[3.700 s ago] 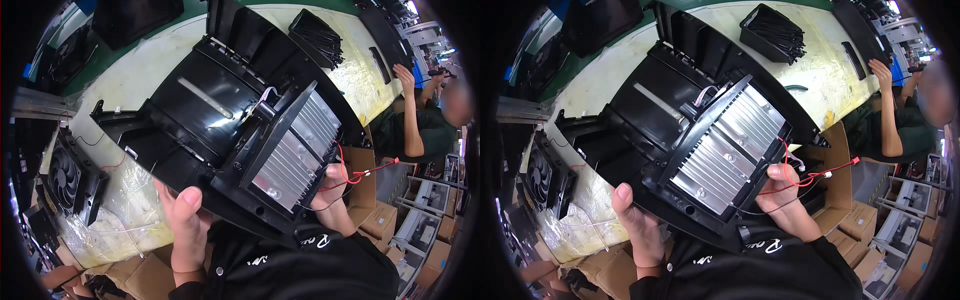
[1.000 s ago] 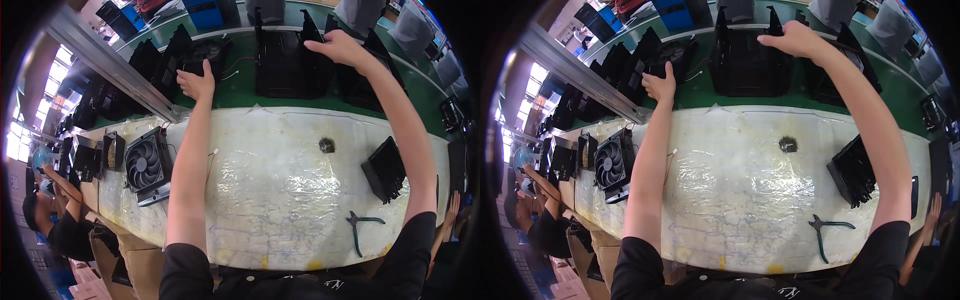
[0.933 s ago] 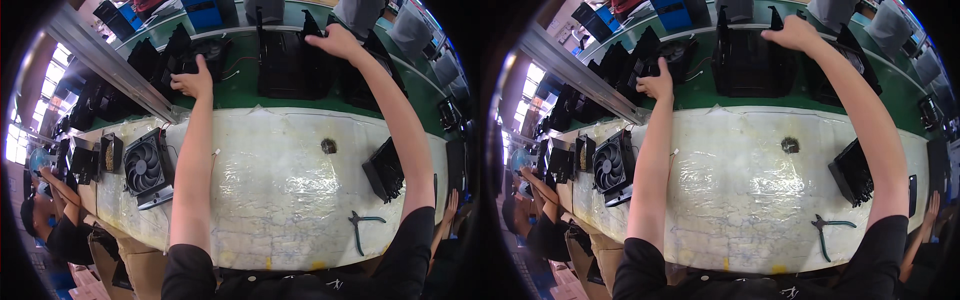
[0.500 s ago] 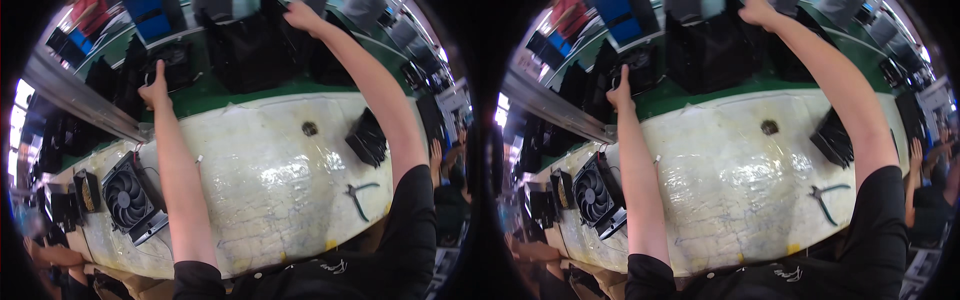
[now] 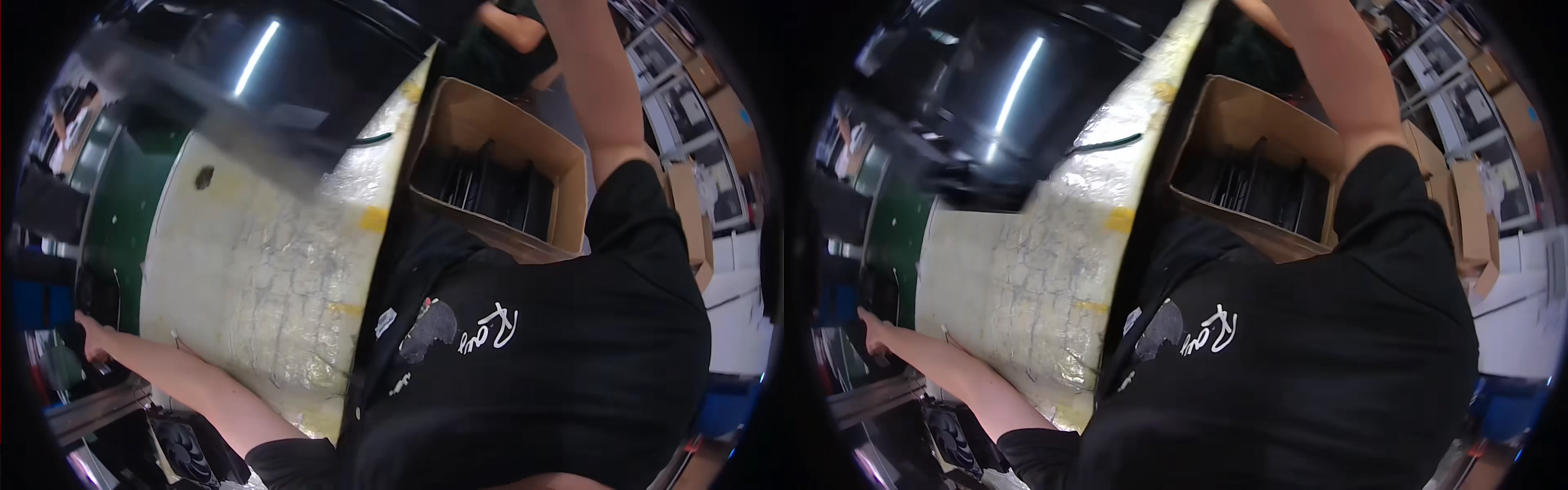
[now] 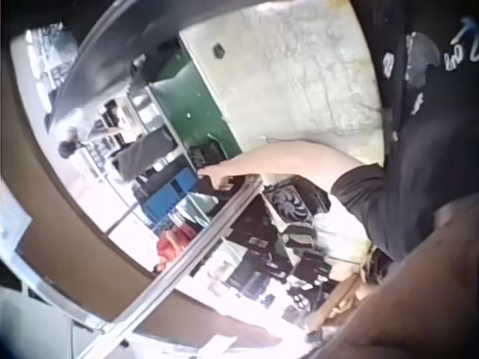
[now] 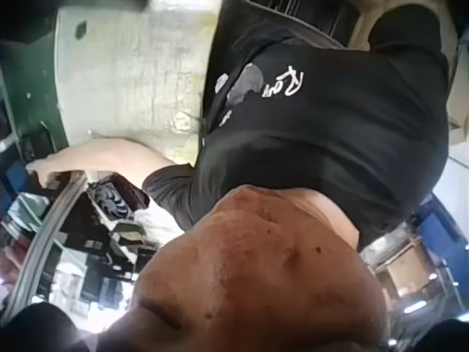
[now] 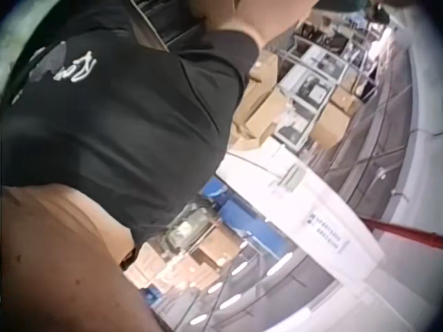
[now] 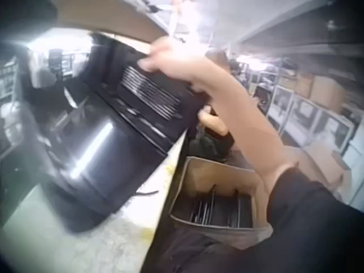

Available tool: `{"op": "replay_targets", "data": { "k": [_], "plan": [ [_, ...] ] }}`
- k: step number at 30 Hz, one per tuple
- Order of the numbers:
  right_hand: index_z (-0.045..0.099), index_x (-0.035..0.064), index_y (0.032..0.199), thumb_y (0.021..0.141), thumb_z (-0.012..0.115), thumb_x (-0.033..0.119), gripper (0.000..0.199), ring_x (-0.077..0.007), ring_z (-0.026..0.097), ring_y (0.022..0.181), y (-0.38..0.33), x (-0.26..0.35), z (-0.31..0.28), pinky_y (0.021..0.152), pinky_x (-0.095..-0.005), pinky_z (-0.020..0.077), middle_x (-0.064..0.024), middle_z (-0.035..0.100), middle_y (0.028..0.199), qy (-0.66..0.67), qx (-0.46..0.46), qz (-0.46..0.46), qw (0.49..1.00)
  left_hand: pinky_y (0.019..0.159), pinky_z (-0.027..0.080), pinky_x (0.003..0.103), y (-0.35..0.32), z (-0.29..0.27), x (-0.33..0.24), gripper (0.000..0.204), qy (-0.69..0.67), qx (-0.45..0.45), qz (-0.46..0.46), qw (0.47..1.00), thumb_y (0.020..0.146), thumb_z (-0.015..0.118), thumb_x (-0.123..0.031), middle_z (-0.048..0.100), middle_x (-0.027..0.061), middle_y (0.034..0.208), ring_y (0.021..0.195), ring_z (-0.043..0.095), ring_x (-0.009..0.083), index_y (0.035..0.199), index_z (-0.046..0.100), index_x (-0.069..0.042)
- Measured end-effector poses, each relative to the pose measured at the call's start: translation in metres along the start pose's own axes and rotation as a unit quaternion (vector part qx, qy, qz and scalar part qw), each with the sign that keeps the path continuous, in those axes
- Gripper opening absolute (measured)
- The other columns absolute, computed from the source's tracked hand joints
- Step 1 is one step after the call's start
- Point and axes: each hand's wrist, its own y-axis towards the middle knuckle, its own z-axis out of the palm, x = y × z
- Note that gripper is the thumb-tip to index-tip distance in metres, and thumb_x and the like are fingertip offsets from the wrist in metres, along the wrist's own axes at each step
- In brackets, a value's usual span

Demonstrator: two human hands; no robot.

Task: Assembling cooling fans and heatsink modules on a production line.

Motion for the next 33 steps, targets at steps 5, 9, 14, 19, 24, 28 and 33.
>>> {"op": "replay_targets", "data": {
  "k": [5, 9, 14, 19, 24, 28, 33],
  "plan": [
    [0.065, -0.0073, 0.092, 0.089, 0.057, 0.012, 0.02, -0.0106, 0.055, 0.072, -0.133, -0.066, -0.089, 0.068, -0.0255, 0.0444, -0.0022, 0.062, 0.075, 0.185, 0.041, 0.067, 0.98, 0.086, 0.053, 0.036, -0.069, -0.107, -0.111, 0.055, -0.438, 0.257, 0.103, 0.855, 0.074, 0.081, -0.027, 0.064, 0.0176, 0.111, 0.096, 0.064, 0.0271, 0.112, 0.062, 0.008],
    [0.059, -0.0045, 0.121, 0.097, 0.057, 0.018, 0.033, -0.0055, 0.06, 0.09, -0.234, -0.109, -0.067, 0.081, -0.0195, 0.0466, -0.0023, 0.067, 0.104, 0.27, -0.052, 0.133, 0.952, 0.106, 0.039, 0.051, -0.343, -0.271, -0.172, 0.064, -0.508, 0.659, 0.067, 0.551, 0.1, 0.043, -0.042, 0.042, 0.0317, 0.135, 0.128, 0.043, 0.0408, 0.143, 0.024, 0.0],
    [0.058, -0.0094, 0.121, 0.095, 0.059, 0.011, 0.033, -0.0042, 0.058, 0.086, -0.272, -0.094, -0.04, 0.076, -0.0188, 0.0466, -0.0037, 0.067, 0.099, 0.312, -0.141, 0.165, 0.925, 0.105, 0.035, 0.039, -0.487, -0.359, -0.092, 0.12, -0.395, 0.768, 0.199, 0.462, 0.075, 0.078, -0.048, 0.031, 0.0259, 0.145, 0.128, 0.042, 0.029, 0.151, -0.004, -0.003],
    [0.055, -0.0099, 0.124, 0.1, 0.049, 0.015, 0.035, -0.0048, 0.056, 0.093, -0.294, -0.105, -0.041, 0.083, -0.0209, 0.045, -0.004, 0.066, 0.102, 0.323, -0.075, 0.138, 0.933, 0.104, 0.036, 0.037, -0.529, -0.357, -0.073, 0.112, -0.436, 0.751, 0.136, 0.477, 0.069, 0.076, -0.032, 0.04, 0.0189, 0.137, 0.124, 0.045, 0.0276, 0.151, 0.006, -0.003],
    [0.053, -0.006, 0.128, 0.1, 0.033, 0.05, 0.065, -0.0212, 0.061, 0.104, -0.277, -0.192, -0.043, 0.096, -0.0334, 0.0441, -0.0143, 0.066, 0.11, 0.706, -0.027, 0.231, 0.669, 0.091, 0.048, 0.037, -0.55, -0.369, -0.082, 0.081, -0.316, 0.857, -0.066, 0.401, 0.066, 0.071, -0.035, 0.057, 0.0142, 0.116, 0.107, 0.058, 0.0244, 0.135, 0.043, -0.002],
    [0.054, -0.0051, 0.124, 0.097, 0.039, 0.052, 0.065, -0.0238, 0.067, 0.097, -0.26, -0.174, -0.015, 0.088, -0.0359, 0.0527, -0.0154, 0.068, 0.107, 0.757, -0.076, 0.314, 0.568, 0.076, 0.052, 0.036, -0.586, -0.372, -0.094, 0.062, -0.199, 0.895, -0.184, 0.354, 0.069, 0.064, -0.041, 0.064, 0.0107, 0.096, 0.088, 0.062, 0.0243, 0.117, 0.058, -0.004],
    [0.056, -0.0036, 0.123, 0.095, 0.046, 0.046, 0.058, -0.0239, 0.067, 0.098, -0.309, -0.154, -0.015, 0.088, -0.0369, 0.0535, -0.0149, 0.068, 0.108, 0.748, -0.077, 0.346, 0.56, 0.072, 0.052, 0.034, -0.622, -0.331, -0.066, 0.057, -0.145, 0.919, -0.291, 0.222, 0.07, 0.064, -0.045, 0.065, 0.0079, 0.097, 0.084, 0.061, 0.023, 0.112, 0.06, -0.006]
  ]
}}
